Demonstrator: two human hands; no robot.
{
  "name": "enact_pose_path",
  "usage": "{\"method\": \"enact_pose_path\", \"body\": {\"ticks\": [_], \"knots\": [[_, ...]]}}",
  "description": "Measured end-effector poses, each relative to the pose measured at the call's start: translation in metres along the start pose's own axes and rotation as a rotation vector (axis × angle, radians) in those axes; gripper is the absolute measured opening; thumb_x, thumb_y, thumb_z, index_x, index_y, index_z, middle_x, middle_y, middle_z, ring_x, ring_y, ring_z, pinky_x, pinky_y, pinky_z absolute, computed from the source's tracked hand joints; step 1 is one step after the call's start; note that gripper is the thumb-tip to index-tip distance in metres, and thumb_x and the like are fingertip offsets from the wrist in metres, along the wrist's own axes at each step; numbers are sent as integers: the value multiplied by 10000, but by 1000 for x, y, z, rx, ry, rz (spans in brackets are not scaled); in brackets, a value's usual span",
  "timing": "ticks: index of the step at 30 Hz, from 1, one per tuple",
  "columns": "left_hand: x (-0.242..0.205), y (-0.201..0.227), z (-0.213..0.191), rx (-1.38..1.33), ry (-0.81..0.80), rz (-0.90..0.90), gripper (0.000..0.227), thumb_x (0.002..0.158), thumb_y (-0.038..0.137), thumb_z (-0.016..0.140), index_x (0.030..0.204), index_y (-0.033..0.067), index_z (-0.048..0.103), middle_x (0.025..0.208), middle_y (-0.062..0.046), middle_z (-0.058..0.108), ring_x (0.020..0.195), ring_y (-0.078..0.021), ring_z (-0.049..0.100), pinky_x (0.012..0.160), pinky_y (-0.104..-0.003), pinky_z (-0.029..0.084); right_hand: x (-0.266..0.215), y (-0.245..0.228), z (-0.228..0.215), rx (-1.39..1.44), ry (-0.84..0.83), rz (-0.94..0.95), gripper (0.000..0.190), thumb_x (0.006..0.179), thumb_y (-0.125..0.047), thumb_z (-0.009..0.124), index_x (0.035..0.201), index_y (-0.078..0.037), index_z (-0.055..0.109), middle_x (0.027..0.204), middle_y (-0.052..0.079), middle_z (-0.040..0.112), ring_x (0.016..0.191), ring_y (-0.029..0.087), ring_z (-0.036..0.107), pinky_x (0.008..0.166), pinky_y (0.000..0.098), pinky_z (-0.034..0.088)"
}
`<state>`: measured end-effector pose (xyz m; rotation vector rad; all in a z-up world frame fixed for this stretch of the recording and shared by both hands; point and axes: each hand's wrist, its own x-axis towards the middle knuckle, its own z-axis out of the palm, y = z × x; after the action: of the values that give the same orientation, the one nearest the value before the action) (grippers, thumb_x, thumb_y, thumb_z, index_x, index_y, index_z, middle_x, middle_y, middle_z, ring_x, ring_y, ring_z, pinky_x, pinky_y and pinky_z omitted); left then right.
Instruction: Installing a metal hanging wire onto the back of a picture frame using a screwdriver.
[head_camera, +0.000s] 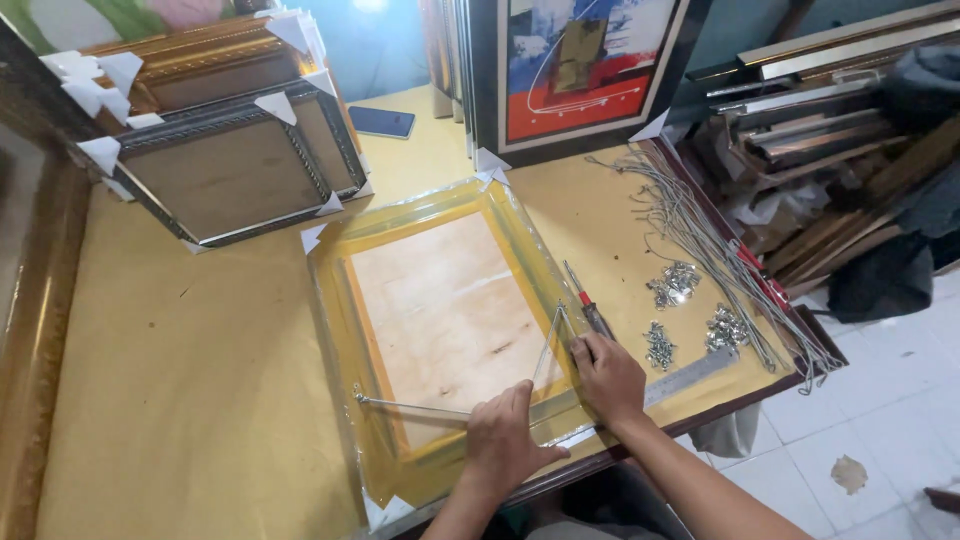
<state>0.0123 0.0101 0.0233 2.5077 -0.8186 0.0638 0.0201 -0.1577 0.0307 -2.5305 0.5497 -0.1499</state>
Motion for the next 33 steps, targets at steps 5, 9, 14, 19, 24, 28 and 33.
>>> {"method": "enact_pose_path", "body": {"ticks": [5, 9, 14, 19, 24, 28, 33], "knots": [[21, 9, -56, -152, -486, -177, 744, 568, 494, 768, 1093, 115, 403, 978, -71, 563, 853, -293, 545, 673, -414, 431, 1, 4, 6, 21, 23, -28, 415, 871, -462, 301, 678, -184, 541, 573, -52, 540, 495, 104, 478, 381, 251, 306], [33, 12, -76, -285, -645, -263, 672, 736, 437, 636, 1255, 122, 347, 1273, -62, 456, 1132, -254, 455, 879, -414, 415, 12, 5, 6, 10, -31, 8, 409, 851, -466, 310, 754, -188, 594, 891, -68, 587, 667, 131, 544, 438, 283, 362], [23, 23, -50, -324, -421, -460, 433, 770, 346, 643, 1128, 172, 472, 921, -36, 602, 810, -201, 595, 705, -364, 473, 19, -21, -36, 134, -236, 51, 443, 797, -462, 387, 880, -123, 660, 1087, -40, 553, 761, 129, 596, 535, 284, 443], [28, 22, -18, -253, -110, -475, 315, 765, 314, 608, 1061, 216, 562, 653, -6, 657, 694, -286, 609, 659, -430, 456, 44, -11, -38, 319, -282, -94, 363, 786, -381, 474, 605, -85, 580, 1155, 6, 556, 860, 138, 574, 703, 282, 478], [58, 27, -8, -184, 208, -386, 122, 689, 190, 654, 799, 225, 616, 702, 82, 634, 698, -165, 592, 675, -384, 371, 68, -13, -41, 458, -552, 34, 331, 869, -346, 402, 875, -126, 649, 718, 29, 617, 587, 125, 523, 537, 245, 402], [81, 34, -9, -173, 283, -377, 62, 729, 179, 641, 788, 188, 626, 728, 39, 603, 630, -183, 585, 683, -406, 398, 75, -14, -44, 656, -578, 103, 246, 858, -292, 420, 827, -108, 582, 826, 23, 638, 658, 130, 518, 563, 263, 403], [92, 31, -1, -99, 286, -388, 70, 721, 128, 613, 737, 194, 601, 720, 32, 599, 651, -206, 555, 595, -369, 367, 75, -12, -54, 911, -505, 244, 95, 862, -96, 477, 954, -81, 499, 888, 86, 637, 636, 147, 515, 450, 258, 425]]}}
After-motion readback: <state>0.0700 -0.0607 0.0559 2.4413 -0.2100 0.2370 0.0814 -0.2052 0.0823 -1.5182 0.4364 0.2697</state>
